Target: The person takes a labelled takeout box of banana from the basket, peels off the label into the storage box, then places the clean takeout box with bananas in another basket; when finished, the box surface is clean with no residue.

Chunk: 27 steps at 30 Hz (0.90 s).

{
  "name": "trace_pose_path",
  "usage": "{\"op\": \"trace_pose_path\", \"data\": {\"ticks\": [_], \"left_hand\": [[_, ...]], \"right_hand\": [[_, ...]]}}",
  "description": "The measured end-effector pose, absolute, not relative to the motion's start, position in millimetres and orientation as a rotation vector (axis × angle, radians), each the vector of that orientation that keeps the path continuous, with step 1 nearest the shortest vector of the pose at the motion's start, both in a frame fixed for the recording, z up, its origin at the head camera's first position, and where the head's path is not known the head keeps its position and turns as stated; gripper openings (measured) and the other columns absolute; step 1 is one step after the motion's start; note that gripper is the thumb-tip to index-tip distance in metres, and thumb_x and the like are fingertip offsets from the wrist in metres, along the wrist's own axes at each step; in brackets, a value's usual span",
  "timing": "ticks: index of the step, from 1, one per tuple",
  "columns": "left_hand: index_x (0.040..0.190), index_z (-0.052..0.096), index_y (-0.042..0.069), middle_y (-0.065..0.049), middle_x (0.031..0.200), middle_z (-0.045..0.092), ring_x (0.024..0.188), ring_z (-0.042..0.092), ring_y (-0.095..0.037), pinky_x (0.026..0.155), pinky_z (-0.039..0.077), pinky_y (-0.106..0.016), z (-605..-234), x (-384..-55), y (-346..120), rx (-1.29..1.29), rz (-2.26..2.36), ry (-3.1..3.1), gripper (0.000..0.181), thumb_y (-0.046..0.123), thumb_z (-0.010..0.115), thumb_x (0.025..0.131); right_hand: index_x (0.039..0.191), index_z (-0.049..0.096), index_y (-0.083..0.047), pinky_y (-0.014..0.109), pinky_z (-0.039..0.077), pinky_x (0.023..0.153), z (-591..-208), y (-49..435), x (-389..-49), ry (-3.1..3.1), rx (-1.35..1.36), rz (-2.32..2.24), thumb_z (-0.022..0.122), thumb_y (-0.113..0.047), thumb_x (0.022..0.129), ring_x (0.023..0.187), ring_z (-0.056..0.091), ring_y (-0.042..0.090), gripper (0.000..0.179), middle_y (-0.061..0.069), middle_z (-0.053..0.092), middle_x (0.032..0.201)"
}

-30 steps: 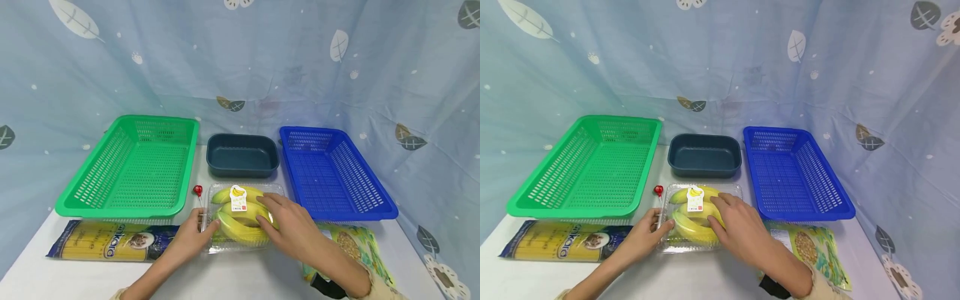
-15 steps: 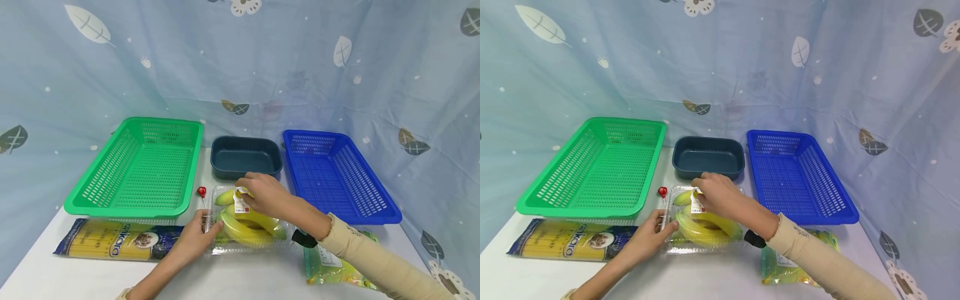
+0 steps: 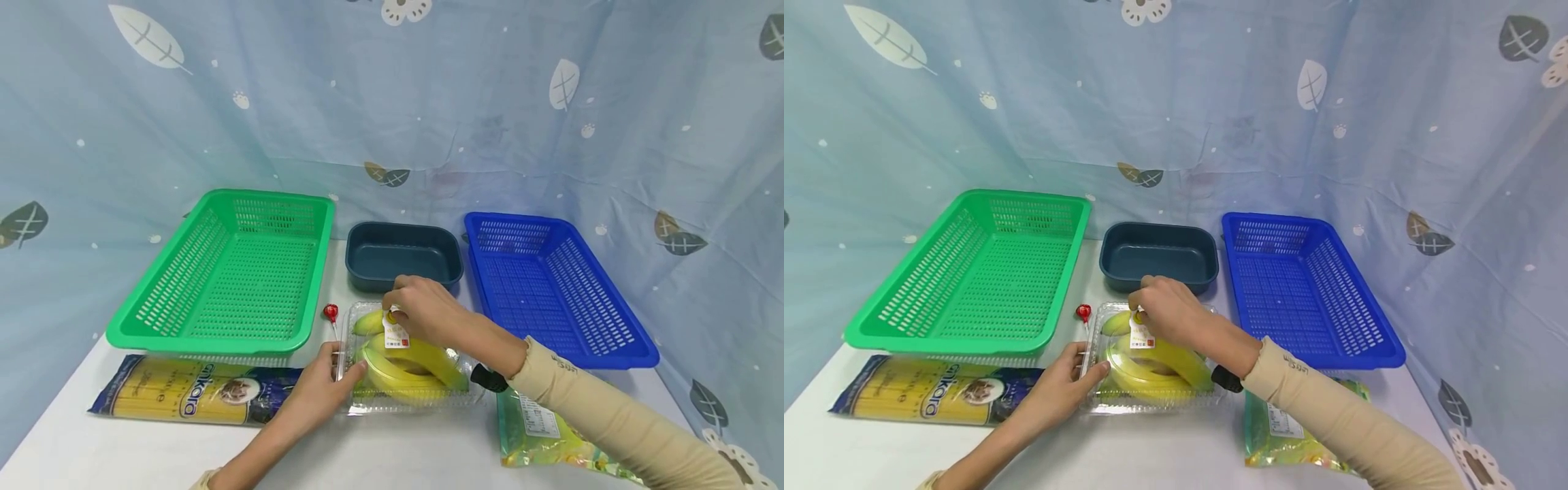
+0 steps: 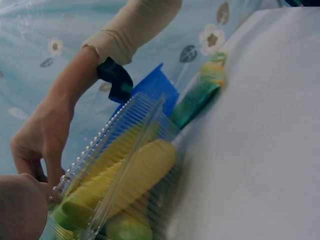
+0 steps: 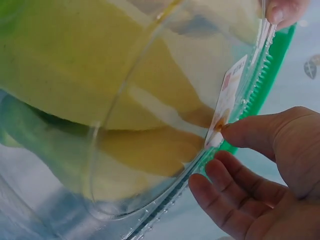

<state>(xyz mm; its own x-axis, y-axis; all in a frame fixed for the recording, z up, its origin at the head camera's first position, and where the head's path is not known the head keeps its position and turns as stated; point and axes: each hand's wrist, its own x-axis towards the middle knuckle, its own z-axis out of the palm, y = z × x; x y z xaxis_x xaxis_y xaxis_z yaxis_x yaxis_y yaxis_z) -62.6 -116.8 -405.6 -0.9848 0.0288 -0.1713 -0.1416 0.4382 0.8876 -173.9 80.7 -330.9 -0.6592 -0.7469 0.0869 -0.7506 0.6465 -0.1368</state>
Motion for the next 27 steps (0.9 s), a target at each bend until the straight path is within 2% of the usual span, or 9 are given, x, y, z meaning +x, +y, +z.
{"op": "trace_pose_path", "data": {"ticks": [3,8,11,18,27], "left_hand": [[0.135,0.047,-0.002,-0.016,0.114,0.066,0.093,0.064,-0.022,0.076,0.054,-0.038,-404.3,-61.8,-116.4,-0.101,1.570,2.538,0.059,0.035,0.068,0.094],[0.136,0.046,-0.002,-0.016,0.115,0.065,0.092,0.064,-0.021,0.074,0.054,-0.036,-404.6,-61.1,-116.8,-0.107,1.572,2.528,0.059,0.035,0.068,0.095],[0.136,0.045,-0.002,-0.016,0.116,0.065,0.091,0.064,-0.020,0.073,0.054,-0.035,-405.4,-61.2,-116.9,-0.114,1.568,2.526,0.061,0.036,0.067,0.095],[0.136,0.045,-0.004,-0.017,0.114,0.066,0.088,0.064,-0.020,0.072,0.054,-0.036,-404.3,-60.7,-116.8,-0.116,1.562,2.542,0.062,0.036,0.067,0.095],[0.137,0.045,-0.002,-0.018,0.119,0.065,0.092,0.065,-0.021,0.073,0.054,-0.036,-404.1,-61.3,-114.3,-0.115,1.561,2.536,0.061,0.036,0.068,0.095]], "right_hand": [[0.104,0.079,-0.019,0.024,0.050,0.071,-332.4,80.0,-174.7,-2.807,1.314,0.250,0.075,-0.010,0.090,0.081,0.055,0.014,0.017,-0.002,0.064,0.094],[0.104,0.079,-0.019,0.022,0.048,0.068,-335.4,75.5,-175.7,-2.782,1.354,0.243,0.073,-0.005,0.089,0.081,0.053,0.014,0.022,-0.001,0.064,0.096],[0.099,0.080,-0.018,0.021,0.048,0.067,-337.5,73.5,-176.0,-2.753,1.380,0.245,0.072,-0.003,0.088,0.081,0.054,0.014,0.021,-0.001,0.065,0.096],[0.089,0.074,-0.014,0.021,0.046,0.063,-336.8,73.9,-175.3,-2.712,1.392,0.259,0.070,0.001,0.086,0.074,0.050,0.014,0.015,-0.002,0.062,0.086],[0.088,0.071,-0.013,0.021,0.048,0.062,-324.7,86.2,-169.2,-2.707,1.407,0.330,0.071,0.001,0.087,0.067,0.052,0.011,0.014,-0.004,0.060,0.080]]}}
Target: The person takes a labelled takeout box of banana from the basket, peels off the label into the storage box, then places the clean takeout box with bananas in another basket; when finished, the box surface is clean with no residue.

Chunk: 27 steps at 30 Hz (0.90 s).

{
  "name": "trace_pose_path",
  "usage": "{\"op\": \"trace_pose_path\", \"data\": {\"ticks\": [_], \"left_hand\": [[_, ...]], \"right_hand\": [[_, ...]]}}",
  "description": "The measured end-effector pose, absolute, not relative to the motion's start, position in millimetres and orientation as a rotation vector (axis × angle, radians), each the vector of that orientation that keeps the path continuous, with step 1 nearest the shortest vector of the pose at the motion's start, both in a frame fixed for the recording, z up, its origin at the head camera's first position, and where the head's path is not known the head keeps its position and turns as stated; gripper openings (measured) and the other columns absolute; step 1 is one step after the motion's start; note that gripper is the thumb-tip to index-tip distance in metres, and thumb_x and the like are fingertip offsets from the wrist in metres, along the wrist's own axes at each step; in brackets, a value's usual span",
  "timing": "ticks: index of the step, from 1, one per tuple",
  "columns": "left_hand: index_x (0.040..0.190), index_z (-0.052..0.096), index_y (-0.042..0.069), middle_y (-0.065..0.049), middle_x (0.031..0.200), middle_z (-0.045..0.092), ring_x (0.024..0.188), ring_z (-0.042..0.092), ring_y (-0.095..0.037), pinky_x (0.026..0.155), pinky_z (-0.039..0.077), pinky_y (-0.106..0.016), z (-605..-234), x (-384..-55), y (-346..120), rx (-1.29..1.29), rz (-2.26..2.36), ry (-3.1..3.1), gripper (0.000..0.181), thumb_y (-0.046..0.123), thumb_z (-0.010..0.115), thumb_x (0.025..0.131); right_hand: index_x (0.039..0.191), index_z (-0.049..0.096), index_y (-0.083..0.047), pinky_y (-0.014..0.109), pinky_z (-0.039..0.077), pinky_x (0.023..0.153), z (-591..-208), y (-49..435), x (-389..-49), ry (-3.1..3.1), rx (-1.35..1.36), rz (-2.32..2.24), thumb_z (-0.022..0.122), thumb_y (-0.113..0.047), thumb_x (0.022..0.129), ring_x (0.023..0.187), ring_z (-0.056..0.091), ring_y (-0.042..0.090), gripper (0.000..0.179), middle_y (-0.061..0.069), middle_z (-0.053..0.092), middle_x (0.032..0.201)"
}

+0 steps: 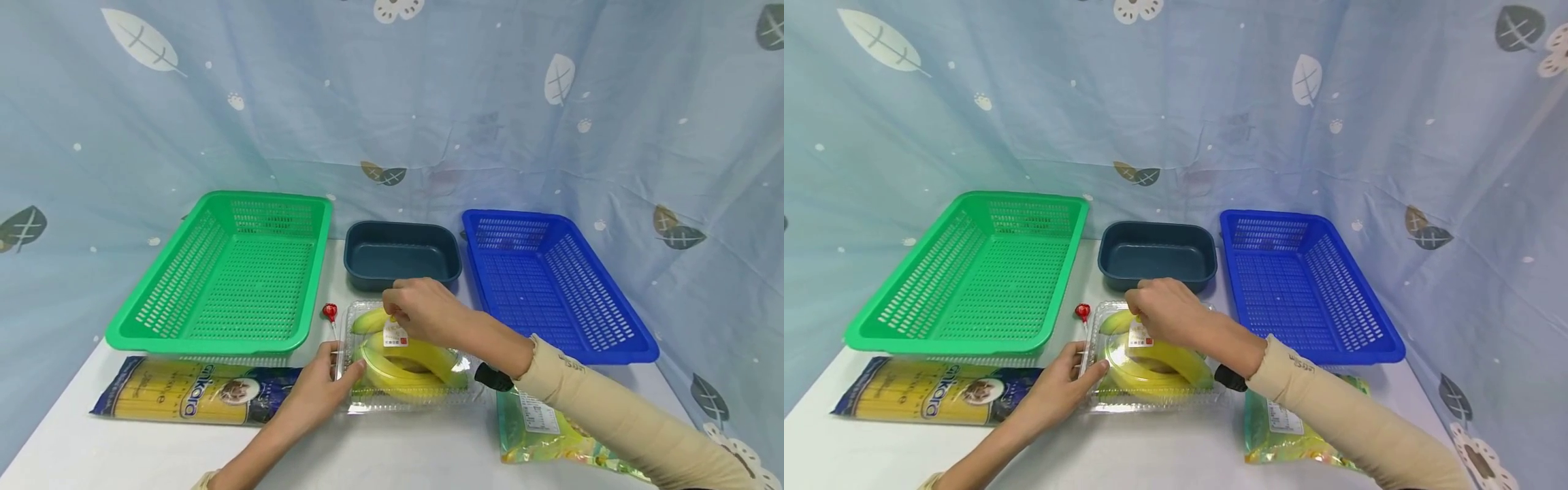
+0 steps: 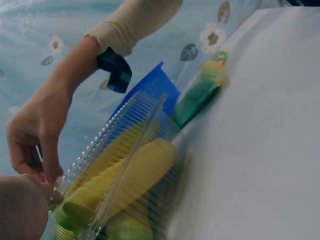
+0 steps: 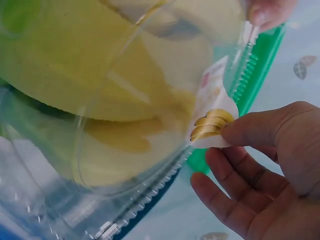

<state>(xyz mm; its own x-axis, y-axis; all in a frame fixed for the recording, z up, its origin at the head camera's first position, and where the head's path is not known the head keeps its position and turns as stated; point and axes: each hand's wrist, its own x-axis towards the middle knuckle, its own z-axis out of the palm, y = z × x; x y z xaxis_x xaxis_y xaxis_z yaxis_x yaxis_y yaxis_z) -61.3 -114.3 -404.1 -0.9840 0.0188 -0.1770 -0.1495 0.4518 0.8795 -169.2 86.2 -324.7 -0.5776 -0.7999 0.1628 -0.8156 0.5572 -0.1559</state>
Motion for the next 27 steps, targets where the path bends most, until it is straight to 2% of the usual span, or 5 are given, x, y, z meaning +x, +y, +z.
{"op": "trace_pose_path", "data": {"ticks": [5,10,17,27], "left_hand": [[0.137,0.045,-0.002,-0.018,0.119,0.065,0.093,0.064,-0.021,0.073,0.054,-0.035,-402.9,-60.9,-113.6,-0.117,1.559,2.534,0.061,0.036,0.068,0.094],[0.137,0.046,-0.001,-0.018,0.119,0.065,0.095,0.064,-0.022,0.075,0.054,-0.037,-401.7,-60.3,-112.8,-0.116,1.552,2.547,0.061,0.037,0.068,0.094],[0.138,0.045,-0.001,-0.019,0.120,0.064,0.092,0.064,-0.022,0.072,0.054,-0.035,-398.4,-59.0,-113.5,-0.138,1.564,2.534,0.062,0.037,0.067,0.094],[0.138,0.046,-0.002,-0.023,0.125,0.062,0.103,0.064,-0.029,0.079,0.056,-0.040,-401.6,-57.7,-113.7,-0.146,1.576,2.524,0.062,0.037,0.068,0.094]], "right_hand": [[0.089,0.072,-0.011,0.018,0.045,0.057,-314.2,95.2,-161.6,-2.677,1.444,0.402,0.066,0.005,0.088,0.062,0.049,0.010,0.017,-0.003,0.060,0.080],[0.092,0.071,-0.009,0.017,0.046,0.058,-301.3,103.5,-152.7,-2.687,1.457,0.474,0.061,0.008,0.090,0.064,0.050,0.010,0.020,-0.001,0.059,0.084],[0.093,0.071,-0.010,0.018,0.047,0.060,-288.4,112.7,-145.5,-2.699,1.425,0.511,0.064,0.008,0.091,0.065,0.050,0.010,0.019,-0.002,0.058,0.086],[0.095,0.071,-0.010,0.019,0.045,0.056,-283.1,125.3,-143.6,-2.662,1.411,0.486,0.062,0.011,0.089,0.060,0.044,0.008,0.024,-0.002,0.057,0.085]]}}
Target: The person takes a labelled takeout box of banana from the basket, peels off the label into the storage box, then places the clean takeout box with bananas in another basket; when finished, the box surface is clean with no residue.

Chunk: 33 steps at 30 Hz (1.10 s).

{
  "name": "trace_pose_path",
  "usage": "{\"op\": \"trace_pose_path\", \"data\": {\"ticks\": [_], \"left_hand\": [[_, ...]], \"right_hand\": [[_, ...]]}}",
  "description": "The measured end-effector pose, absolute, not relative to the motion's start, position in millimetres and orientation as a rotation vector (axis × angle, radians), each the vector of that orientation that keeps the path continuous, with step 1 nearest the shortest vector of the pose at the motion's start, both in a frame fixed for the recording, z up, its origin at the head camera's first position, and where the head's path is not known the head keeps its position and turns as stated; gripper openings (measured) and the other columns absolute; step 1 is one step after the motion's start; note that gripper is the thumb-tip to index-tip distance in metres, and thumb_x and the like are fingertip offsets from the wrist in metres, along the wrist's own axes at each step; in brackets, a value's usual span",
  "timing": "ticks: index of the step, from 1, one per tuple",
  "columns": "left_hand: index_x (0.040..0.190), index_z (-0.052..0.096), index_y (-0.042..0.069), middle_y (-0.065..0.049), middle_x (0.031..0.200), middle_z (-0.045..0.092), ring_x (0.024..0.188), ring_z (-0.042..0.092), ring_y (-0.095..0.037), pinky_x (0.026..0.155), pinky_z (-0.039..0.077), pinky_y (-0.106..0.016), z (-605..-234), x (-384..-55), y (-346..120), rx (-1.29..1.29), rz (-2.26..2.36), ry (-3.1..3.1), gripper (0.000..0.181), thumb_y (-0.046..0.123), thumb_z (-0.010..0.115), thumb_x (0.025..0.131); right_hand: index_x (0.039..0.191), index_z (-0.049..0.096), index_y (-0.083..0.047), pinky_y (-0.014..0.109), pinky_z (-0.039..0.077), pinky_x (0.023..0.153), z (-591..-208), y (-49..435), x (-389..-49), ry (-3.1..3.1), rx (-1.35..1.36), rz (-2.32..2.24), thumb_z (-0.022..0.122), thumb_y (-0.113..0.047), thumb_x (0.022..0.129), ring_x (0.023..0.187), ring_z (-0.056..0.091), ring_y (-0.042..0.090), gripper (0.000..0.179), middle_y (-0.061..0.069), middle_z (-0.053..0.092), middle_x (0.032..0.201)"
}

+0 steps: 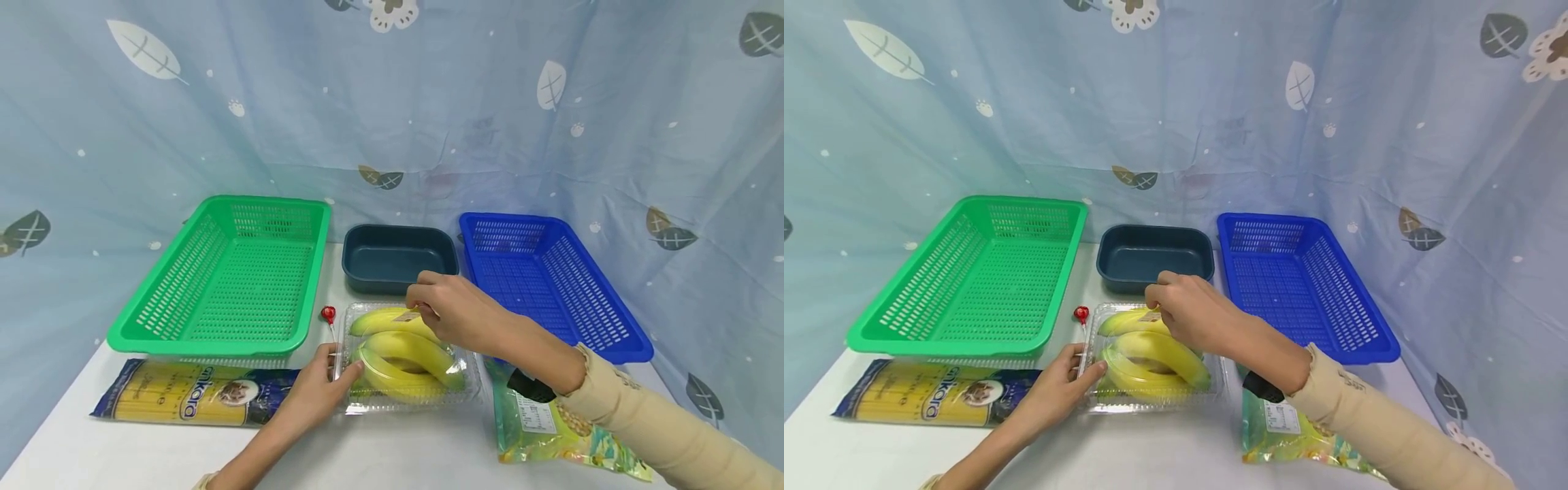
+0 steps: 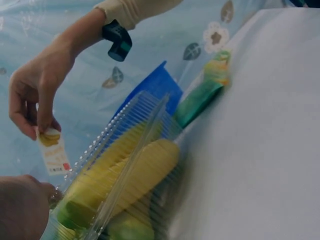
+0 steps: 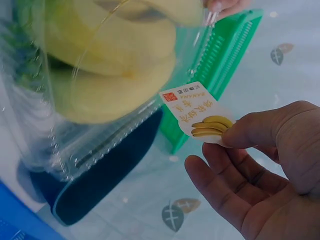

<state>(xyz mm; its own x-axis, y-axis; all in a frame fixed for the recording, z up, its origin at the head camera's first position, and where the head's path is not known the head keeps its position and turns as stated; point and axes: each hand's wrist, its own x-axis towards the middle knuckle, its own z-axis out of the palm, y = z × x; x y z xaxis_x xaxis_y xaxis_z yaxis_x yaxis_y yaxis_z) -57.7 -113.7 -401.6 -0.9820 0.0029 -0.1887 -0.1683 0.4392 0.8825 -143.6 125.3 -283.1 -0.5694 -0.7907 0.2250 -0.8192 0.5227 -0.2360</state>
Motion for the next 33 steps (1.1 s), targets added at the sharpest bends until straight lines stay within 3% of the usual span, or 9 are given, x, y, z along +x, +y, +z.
{"op": "trace_pose_path", "data": {"ticks": [4,9,13,16,21,28,33], "left_hand": [[0.141,0.042,-0.003,-0.026,0.128,0.060,0.106,0.064,-0.032,0.080,0.057,-0.041,-402.3,-56.7,-115.4,-0.135,1.605,2.490,0.066,0.039,0.067,0.096],[0.153,0.024,-0.003,-0.032,0.137,0.052,0.114,0.062,-0.037,0.086,0.055,-0.049,-398.4,-47.9,-121.0,-0.097,1.554,2.466,0.084,0.047,0.062,0.097],[0.158,0.014,0.002,-0.028,0.146,0.045,0.124,0.055,-0.040,0.094,0.049,-0.057,-380.0,-33.1,-128.6,-0.044,1.364,2.484,0.095,0.051,0.065,0.094],[0.157,0.027,0.006,-0.019,0.144,0.050,0.123,0.057,-0.037,0.091,0.053,-0.052,-355.3,-25.2,-134.9,0.082,1.257,2.518,0.087,0.046,0.070,0.093],[0.139,0.056,0.009,-0.006,0.123,0.066,0.105,0.068,-0.023,0.076,0.059,-0.038,-307.5,-34.5,-148.4,0.295,1.203,2.638,0.054,0.034,0.071,0.094],[0.126,0.066,0.007,-0.004,0.115,0.069,0.099,0.069,-0.021,0.075,0.058,-0.036,-267.8,-78.8,-158.6,0.547,1.203,2.804,0.030,0.019,0.064,0.099],[0.123,0.067,0.007,-0.008,0.114,0.069,0.098,0.068,-0.023,0.077,0.057,-0.039,-253.7,-112.3,-158.2,0.618,1.137,2.870,0.026,0.014,0.063,0.098]], "right_hand": [[0.097,0.072,-0.010,0.019,0.045,0.057,-281.0,132.8,-145.4,-2.666,1.374,0.485,0.064,0.011,0.089,0.063,0.046,0.008,0.024,-0.001,0.058,0.086],[0.096,0.072,-0.010,0.020,0.047,0.058,-281.3,142.3,-145.2,-2.653,1.341,0.460,0.068,0.009,0.089,0.066,0.049,0.009,0.021,0.000,0.060,0.087],[0.097,0.073,-0.009,0.020,0.048,0.058,-278.7,148.5,-146.1,-2.631,1.314,0.449,0.071,0.006,0.088,0.069,0.053,0.011,0.017,0.001,0.062,0.089],[0.097,0.073,-0.008,0.022,0.049,0.060,-274.6,153.6,-148.7,-2.615,1.291,0.431,0.073,0.005,0.087,0.070,0.055,0.012,0.017,0.002,0.062,0.089],[0.097,0.074,-0.007,0.024,0.050,0.061,-266.0,157.2,-153.9,-2.584,1.272,0.405,0.075,0.005,0.086,0.071,0.056,0.013,0.016,0.003,0.064,0.089],[0.098,0.074,-0.006,0.028,0.051,0.063,-251.3,155.7,-161.1,-2.601,1.226,0.385,0.075,0.002,0.087,0.074,0.058,0.016,0.014,0.006,0.065,0.091],[0.099,0.073,-0.004,0.032,0.051,0.065,-242.8,153.0,-170.7,-2.635,1.193,0.357,0.074,0.001,0.088,0.075,0.059,0.020,0.012,0.007,0.066,0.092]]}}
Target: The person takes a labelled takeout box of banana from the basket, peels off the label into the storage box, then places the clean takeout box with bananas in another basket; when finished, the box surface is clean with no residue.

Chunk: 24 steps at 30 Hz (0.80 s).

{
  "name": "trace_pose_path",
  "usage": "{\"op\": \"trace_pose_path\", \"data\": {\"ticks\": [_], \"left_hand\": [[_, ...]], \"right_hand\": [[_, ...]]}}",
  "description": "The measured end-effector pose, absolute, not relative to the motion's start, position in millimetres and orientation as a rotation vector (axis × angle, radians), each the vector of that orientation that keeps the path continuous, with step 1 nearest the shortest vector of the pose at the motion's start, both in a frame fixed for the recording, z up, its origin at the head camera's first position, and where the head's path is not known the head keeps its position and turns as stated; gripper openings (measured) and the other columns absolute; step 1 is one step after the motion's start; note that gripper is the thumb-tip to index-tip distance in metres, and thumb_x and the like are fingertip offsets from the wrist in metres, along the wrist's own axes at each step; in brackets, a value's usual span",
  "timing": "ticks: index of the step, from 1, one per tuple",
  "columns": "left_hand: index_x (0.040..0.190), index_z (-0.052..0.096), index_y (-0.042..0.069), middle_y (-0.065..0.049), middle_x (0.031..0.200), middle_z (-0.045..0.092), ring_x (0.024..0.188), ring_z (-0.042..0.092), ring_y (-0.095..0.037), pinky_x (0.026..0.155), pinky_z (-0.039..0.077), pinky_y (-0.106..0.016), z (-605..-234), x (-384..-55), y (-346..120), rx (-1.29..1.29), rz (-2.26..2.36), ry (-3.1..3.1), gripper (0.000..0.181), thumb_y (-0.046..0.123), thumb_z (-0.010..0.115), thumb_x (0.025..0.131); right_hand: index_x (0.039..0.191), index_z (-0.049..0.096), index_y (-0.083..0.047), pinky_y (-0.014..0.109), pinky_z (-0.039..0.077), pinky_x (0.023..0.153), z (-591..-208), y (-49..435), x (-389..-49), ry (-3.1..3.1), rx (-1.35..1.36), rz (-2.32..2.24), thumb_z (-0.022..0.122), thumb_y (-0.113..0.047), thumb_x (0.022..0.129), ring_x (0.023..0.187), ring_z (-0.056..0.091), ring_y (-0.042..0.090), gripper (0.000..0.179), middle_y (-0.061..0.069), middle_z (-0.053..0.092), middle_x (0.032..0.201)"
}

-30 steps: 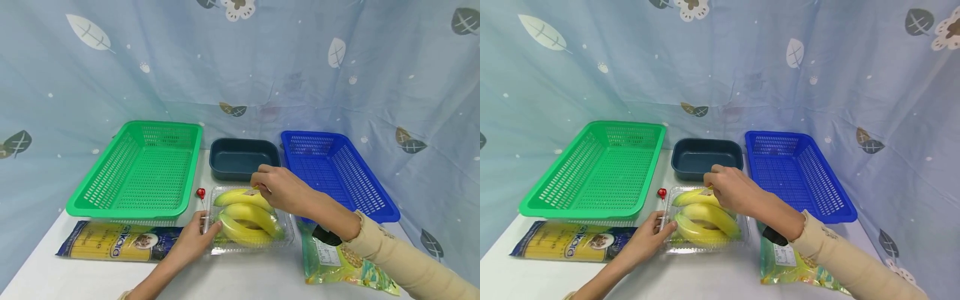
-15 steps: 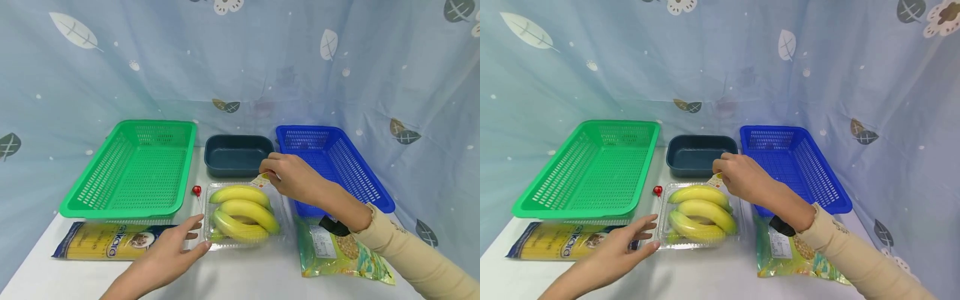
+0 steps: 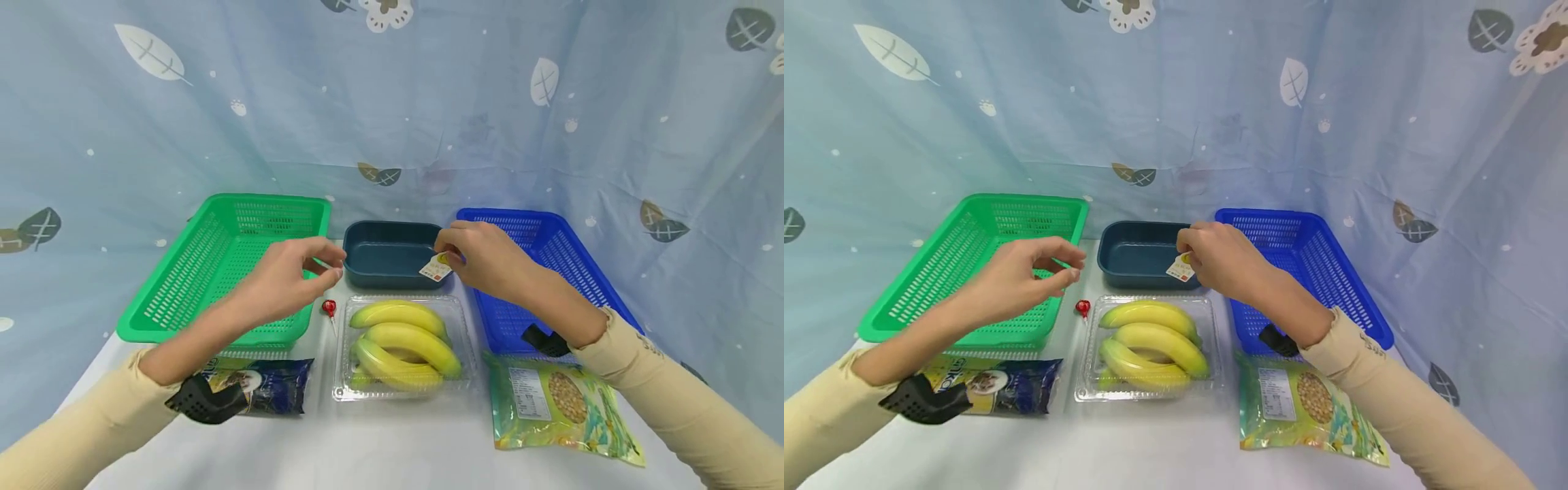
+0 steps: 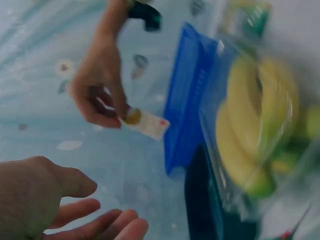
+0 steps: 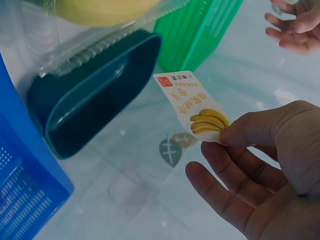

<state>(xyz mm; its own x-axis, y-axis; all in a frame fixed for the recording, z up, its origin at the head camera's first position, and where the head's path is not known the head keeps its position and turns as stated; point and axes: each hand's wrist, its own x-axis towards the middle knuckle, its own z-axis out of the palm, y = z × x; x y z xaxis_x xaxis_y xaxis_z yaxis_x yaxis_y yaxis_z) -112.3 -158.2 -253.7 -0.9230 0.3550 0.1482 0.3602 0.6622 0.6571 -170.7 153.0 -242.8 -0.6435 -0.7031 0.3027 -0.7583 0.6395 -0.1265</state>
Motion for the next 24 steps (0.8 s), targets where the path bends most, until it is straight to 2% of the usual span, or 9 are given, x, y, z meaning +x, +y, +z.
{"op": "trace_pose_path", "data": {"ticks": [6,9,13,16,20,21,24], "left_hand": [[0.135,0.054,-0.001,-0.018,0.118,0.065,0.103,0.067,-0.030,0.083,0.056,-0.043,-253.8,-153.3,-155.0,-0.600,-0.942,-2.986,0.040,0.014,0.062,0.099],[0.140,0.048,-0.001,-0.021,0.121,0.063,0.102,0.066,-0.030,0.080,0.056,-0.043,-260.2,-172.3,-154.1,-0.548,-0.870,-3.067,0.046,0.015,0.063,0.099],[0.141,0.046,-0.002,-0.021,0.120,0.061,0.082,0.066,-0.026,0.067,0.054,-0.038,-270.1,-195.7,-147.5,-0.517,-0.780,-3.130,0.049,0.016,0.062,0.099],[0.143,0.043,-0.004,-0.022,0.120,0.060,0.066,0.061,-0.022,0.057,0.048,-0.035,-278.0,-210.7,-141.2,-0.503,-0.734,-3.167,0.051,0.015,0.060,0.099],[0.145,0.040,-0.007,-0.023,0.120,0.061,0.061,0.054,-0.020,0.054,0.044,-0.033,-289.1,-230.5,-132.9,-0.484,-0.678,-3.205,0.055,0.014,0.060,0.099],[0.145,0.039,-0.008,-0.023,0.118,0.061,0.059,0.053,-0.020,0.053,0.043,-0.032,-292.3,-235.5,-131.2,-0.477,-0.665,-3.215,0.055,0.014,0.060,0.099],[0.147,0.036,-0.009,-0.019,0.098,0.063,0.053,0.047,-0.017,0.049,0.039,-0.031,-300.5,-248.6,-127.3,-0.455,-0.624,-3.241,0.057,0.012,0.059,0.098]], "right_hand": [[0.100,0.073,-0.003,0.036,0.053,0.067,-239.6,151.1,-187.7,-2.696,1.139,0.315,0.072,0.001,0.089,0.076,0.061,0.023,0.011,0.009,0.067,0.092],[0.101,0.073,-0.004,0.037,0.053,0.067,-242.9,147.6,-198.5,-2.741,1.120,0.297,0.069,0.002,0.091,0.077,0.061,0.022,0.012,0.009,0.067,0.092],[0.101,0.073,-0.003,0.036,0.053,0.067,-249.4,141.8,-215.8,-2.794,1.113,0.303,0.062,0.005,0.091,0.076,0.061,0.022,0.017,0.009,0.069,0.093],[0.101,0.073,-0.002,0.037,0.052,0.065,-253.3,135.8,-226.8,-2.828,1.105,0.332,0.062,0.006,0.090,0.076,0.061,0.023,0.017,0.011,0.068,0.093],[0.100,0.072,-0.002,0.036,0.053,0.065,-259.9,130.1,-239.4,-2.871,1.073,0.347,0.064,0.005,0.089,0.078,0.062,0.024,0.016,0.012,0.067,0.094],[0.101,0.072,-0.001,0.036,0.054,0.065,-261.9,129.1,-242.2,-2.882,1.067,0.347,0.064,0.005,0.089,0.079,0.062,0.024,0.016,0.012,0.067,0.094],[0.103,0.072,0.000,0.037,0.055,0.068,-268.8,126.8,-250.1,-2.911,1.066,0.349,0.064,0.005,0.090,0.081,0.064,0.025,0.016,0.013,0.068,0.096]]}}
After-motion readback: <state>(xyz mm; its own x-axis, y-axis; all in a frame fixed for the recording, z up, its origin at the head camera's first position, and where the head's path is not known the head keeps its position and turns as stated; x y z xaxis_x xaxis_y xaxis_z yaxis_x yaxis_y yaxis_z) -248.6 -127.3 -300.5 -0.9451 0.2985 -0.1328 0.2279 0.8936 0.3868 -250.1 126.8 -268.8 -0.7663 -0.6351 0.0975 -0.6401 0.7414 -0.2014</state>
